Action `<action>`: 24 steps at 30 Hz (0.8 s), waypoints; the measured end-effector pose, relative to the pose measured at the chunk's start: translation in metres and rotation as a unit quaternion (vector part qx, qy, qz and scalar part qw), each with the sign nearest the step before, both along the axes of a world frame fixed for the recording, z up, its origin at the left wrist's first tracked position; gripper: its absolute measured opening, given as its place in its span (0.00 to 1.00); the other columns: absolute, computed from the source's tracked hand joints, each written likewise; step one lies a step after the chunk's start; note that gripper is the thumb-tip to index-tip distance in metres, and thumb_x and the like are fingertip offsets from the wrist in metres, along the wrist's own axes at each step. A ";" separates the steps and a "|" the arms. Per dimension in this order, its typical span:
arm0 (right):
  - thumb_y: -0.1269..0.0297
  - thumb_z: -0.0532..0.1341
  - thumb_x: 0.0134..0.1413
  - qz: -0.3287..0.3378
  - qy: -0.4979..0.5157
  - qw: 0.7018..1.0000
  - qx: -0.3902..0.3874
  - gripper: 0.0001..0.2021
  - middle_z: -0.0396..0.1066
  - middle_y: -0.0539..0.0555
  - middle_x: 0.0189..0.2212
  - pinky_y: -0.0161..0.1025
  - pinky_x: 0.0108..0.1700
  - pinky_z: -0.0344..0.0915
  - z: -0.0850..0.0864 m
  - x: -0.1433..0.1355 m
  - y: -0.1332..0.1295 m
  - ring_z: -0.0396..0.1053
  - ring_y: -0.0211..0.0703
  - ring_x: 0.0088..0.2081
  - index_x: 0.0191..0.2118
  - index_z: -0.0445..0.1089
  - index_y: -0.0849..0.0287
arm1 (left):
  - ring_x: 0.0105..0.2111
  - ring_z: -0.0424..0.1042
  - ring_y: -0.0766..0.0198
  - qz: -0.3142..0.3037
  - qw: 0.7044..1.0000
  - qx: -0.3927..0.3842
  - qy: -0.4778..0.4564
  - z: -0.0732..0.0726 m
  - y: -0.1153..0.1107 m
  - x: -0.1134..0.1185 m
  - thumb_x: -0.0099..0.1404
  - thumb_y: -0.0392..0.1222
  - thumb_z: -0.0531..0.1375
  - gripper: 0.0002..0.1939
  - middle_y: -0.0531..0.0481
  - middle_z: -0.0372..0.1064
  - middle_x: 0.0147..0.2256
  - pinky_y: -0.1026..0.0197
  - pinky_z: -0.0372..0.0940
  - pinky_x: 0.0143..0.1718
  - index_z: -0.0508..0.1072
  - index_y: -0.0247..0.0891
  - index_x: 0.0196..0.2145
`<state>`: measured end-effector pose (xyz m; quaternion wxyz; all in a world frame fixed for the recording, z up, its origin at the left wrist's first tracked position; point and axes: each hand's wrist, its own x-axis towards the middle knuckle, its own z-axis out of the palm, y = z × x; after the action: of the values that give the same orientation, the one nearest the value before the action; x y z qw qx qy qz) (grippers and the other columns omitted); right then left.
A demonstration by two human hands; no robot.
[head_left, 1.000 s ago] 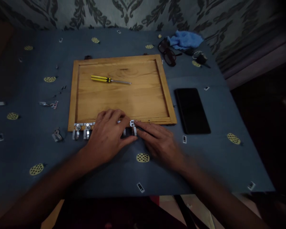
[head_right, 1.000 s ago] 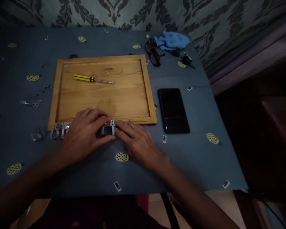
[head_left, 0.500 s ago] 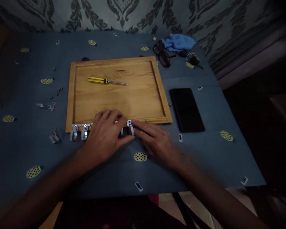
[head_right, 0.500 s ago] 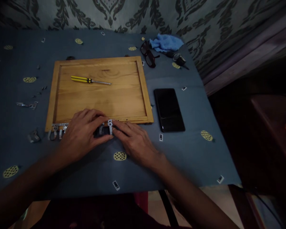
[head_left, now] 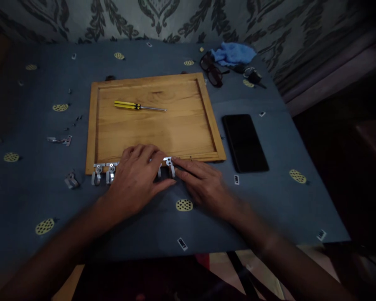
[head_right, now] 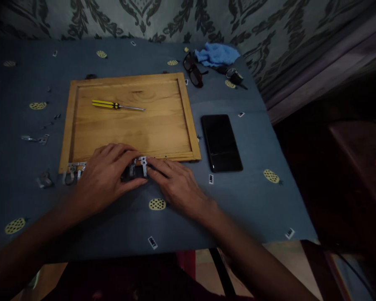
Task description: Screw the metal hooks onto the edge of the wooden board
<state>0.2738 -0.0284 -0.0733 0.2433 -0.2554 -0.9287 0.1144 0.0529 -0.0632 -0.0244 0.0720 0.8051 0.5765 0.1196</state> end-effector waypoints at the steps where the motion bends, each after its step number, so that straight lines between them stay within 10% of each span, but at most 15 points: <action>1: 0.76 0.56 0.67 -0.001 0.001 1.000 0.002 0.17 0.76 0.61 0.58 0.51 0.50 0.78 0.000 0.000 0.000 0.77 0.52 0.52 0.56 0.74 0.60 | 0.49 0.71 0.48 -0.001 1.000 0.002 -0.013 0.004 0.000 -0.002 0.67 0.55 0.65 0.20 0.42 0.73 0.49 0.46 0.66 0.51 0.73 0.39 0.49; 11: 0.78 0.55 0.64 0.009 -0.002 1.000 0.012 0.19 0.75 0.59 0.59 0.50 0.52 0.77 -0.002 0.000 0.004 0.77 0.50 0.52 0.55 0.74 0.59 | 0.41 0.77 0.59 0.118 0.984 0.087 -0.102 0.040 0.005 -0.065 0.70 0.51 0.59 0.12 0.51 0.77 0.41 0.59 0.70 0.43 0.77 0.43 0.43; 18: 0.77 0.54 0.64 0.006 0.030 0.997 0.070 0.18 0.78 0.61 0.55 0.48 0.50 0.78 -0.008 0.000 0.005 0.79 0.51 0.50 0.53 0.76 0.60 | 0.38 0.75 0.61 0.316 0.937 0.115 -0.094 0.028 -0.006 -0.161 0.66 0.46 0.57 0.14 0.49 0.76 0.40 0.59 0.70 0.43 0.78 0.41 0.44; 24: 0.77 0.52 0.66 0.013 0.051 0.988 0.146 0.17 0.80 0.60 0.51 0.43 0.45 0.80 -0.015 -0.004 0.013 0.81 0.48 0.47 0.49 0.77 0.60 | 0.41 0.76 0.57 0.361 0.926 0.104 -0.029 0.014 -0.017 -0.226 0.67 0.37 0.55 0.13 0.46 0.77 0.40 0.55 0.71 0.45 0.79 0.38 0.43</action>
<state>0.2700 -0.0155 -0.0879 0.3233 -0.1989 -0.9251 -0.0066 -0.1734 -0.0798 -0.0103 -0.0438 0.5421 0.8098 0.2203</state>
